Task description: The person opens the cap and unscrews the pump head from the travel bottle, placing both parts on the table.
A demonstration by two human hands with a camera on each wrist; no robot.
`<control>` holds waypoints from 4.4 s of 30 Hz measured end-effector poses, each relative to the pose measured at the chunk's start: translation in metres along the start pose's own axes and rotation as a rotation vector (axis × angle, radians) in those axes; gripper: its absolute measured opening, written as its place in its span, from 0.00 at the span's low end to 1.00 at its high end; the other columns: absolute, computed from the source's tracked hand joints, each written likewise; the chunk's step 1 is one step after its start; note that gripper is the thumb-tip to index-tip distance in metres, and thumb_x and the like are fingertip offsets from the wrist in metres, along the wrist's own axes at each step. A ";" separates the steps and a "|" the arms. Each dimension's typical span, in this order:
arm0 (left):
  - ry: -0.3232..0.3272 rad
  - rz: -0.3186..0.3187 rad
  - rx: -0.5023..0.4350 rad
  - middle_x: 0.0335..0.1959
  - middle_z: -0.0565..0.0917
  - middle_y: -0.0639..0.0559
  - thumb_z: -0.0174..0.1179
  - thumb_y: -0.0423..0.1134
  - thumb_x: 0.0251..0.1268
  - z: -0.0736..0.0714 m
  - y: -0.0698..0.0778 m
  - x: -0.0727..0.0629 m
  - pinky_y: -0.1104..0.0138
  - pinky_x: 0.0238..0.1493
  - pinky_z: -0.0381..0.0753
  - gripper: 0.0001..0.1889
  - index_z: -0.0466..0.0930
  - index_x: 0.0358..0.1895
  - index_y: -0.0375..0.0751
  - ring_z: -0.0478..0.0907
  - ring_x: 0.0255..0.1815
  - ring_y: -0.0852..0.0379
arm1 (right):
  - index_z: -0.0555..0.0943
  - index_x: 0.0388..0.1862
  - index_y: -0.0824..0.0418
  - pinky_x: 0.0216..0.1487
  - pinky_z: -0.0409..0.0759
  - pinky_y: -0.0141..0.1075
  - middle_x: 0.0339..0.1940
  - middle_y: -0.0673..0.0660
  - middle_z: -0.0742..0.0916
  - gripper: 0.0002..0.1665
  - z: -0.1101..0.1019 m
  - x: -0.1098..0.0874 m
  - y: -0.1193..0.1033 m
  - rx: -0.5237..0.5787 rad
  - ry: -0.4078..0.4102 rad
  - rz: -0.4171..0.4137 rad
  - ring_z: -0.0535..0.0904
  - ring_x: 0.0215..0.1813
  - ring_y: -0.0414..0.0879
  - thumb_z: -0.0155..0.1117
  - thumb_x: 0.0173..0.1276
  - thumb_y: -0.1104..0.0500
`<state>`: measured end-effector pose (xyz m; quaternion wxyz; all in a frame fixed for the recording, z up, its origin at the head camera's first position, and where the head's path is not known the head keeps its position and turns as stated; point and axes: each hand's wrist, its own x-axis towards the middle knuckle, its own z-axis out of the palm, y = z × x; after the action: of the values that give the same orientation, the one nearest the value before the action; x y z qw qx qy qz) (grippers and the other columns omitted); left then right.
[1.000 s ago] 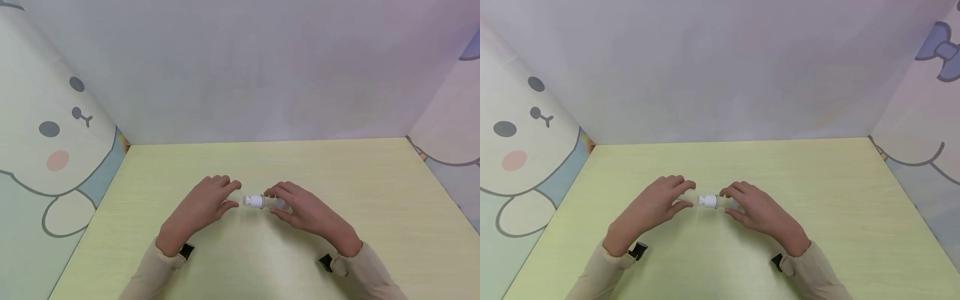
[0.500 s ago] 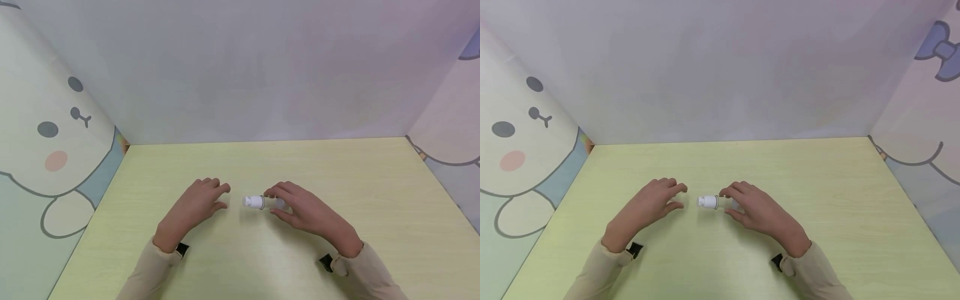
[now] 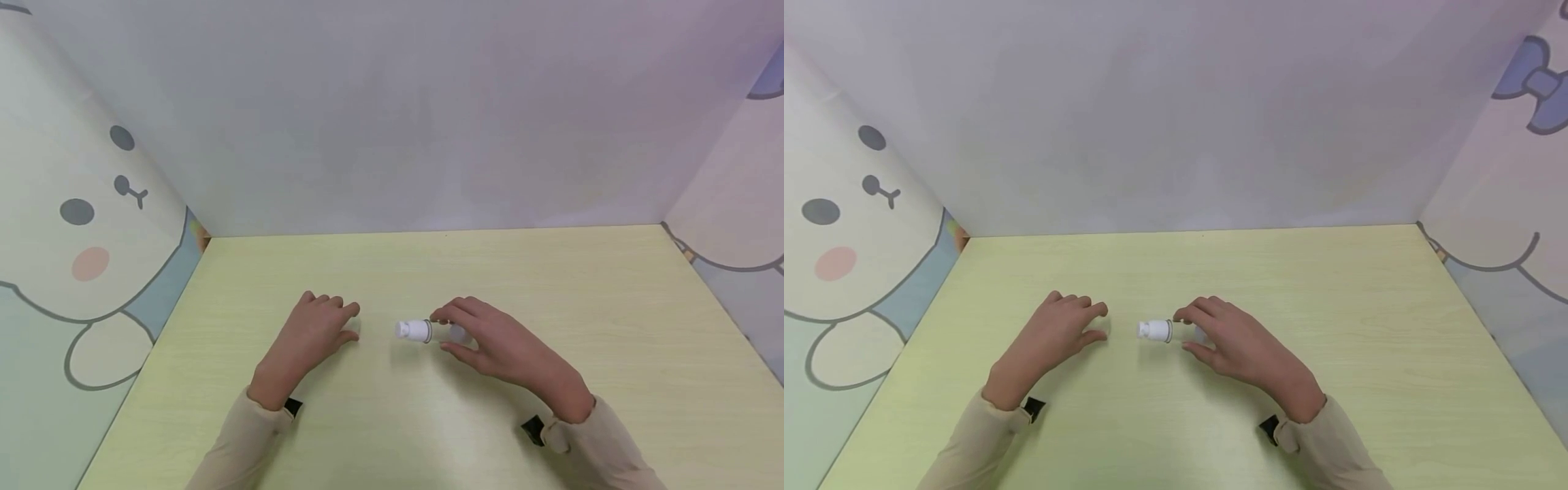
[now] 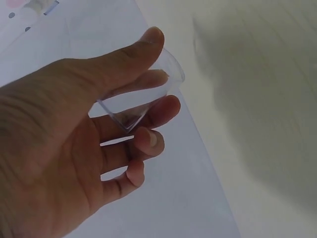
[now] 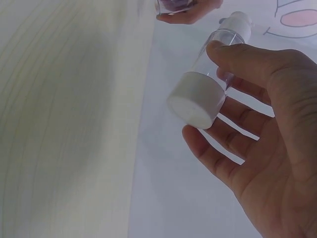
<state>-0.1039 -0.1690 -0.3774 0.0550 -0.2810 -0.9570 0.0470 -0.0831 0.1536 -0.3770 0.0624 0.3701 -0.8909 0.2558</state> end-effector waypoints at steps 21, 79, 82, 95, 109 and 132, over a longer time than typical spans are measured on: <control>-0.009 -0.108 0.068 0.18 0.74 0.54 0.79 0.54 0.52 0.013 0.005 -0.003 0.61 0.40 0.65 0.18 0.79 0.29 0.50 0.68 0.22 0.54 | 0.83 0.56 0.51 0.47 0.84 0.35 0.50 0.45 0.86 0.22 -0.003 -0.001 -0.002 -0.015 0.016 -0.006 0.80 0.46 0.39 0.79 0.64 0.56; 0.307 -0.180 0.133 0.18 0.70 0.51 0.68 0.59 0.67 0.001 0.008 0.001 0.58 0.31 0.70 0.25 0.74 0.32 0.40 0.67 0.16 0.52 | 0.82 0.57 0.51 0.45 0.83 0.34 0.50 0.47 0.86 0.23 -0.002 -0.002 0.000 0.004 0.017 -0.001 0.79 0.45 0.38 0.78 0.65 0.55; 0.352 -0.170 0.132 0.18 0.68 0.52 0.67 0.58 0.69 0.001 0.009 0.003 0.58 0.31 0.70 0.24 0.73 0.31 0.40 0.67 0.16 0.52 | 0.82 0.58 0.51 0.45 0.83 0.34 0.50 0.46 0.85 0.23 -0.002 -0.002 0.000 0.004 0.017 0.005 0.79 0.45 0.38 0.78 0.66 0.55; 0.514 -0.072 0.000 0.29 0.85 0.52 0.66 0.53 0.70 -0.004 0.023 0.007 0.57 0.32 0.80 0.14 0.85 0.41 0.46 0.81 0.25 0.51 | 0.82 0.58 0.50 0.47 0.83 0.34 0.50 0.45 0.85 0.23 -0.001 -0.002 0.001 -0.006 0.021 -0.005 0.79 0.46 0.38 0.78 0.66 0.54; 0.515 -0.034 -0.145 0.35 0.88 0.54 0.69 0.51 0.67 -0.009 0.035 0.013 0.58 0.36 0.84 0.13 0.86 0.47 0.48 0.86 0.34 0.51 | 0.81 0.58 0.50 0.47 0.84 0.35 0.51 0.44 0.86 0.24 -0.001 -0.001 0.000 -0.005 0.017 0.008 0.80 0.46 0.37 0.78 0.66 0.54; 0.448 0.169 -0.545 0.41 0.84 0.62 0.63 0.36 0.71 -0.012 0.047 0.022 0.67 0.39 0.81 0.11 0.83 0.54 0.48 0.82 0.40 0.60 | 0.80 0.58 0.50 0.47 0.84 0.34 0.50 0.45 0.85 0.24 -0.003 -0.001 0.001 0.002 0.004 0.023 0.79 0.47 0.36 0.78 0.66 0.55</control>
<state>-0.0958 -0.1175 -0.3696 0.1825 -0.3670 -0.8718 -0.2682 -0.0833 0.1560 -0.3755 0.0609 0.3592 -0.8948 0.2579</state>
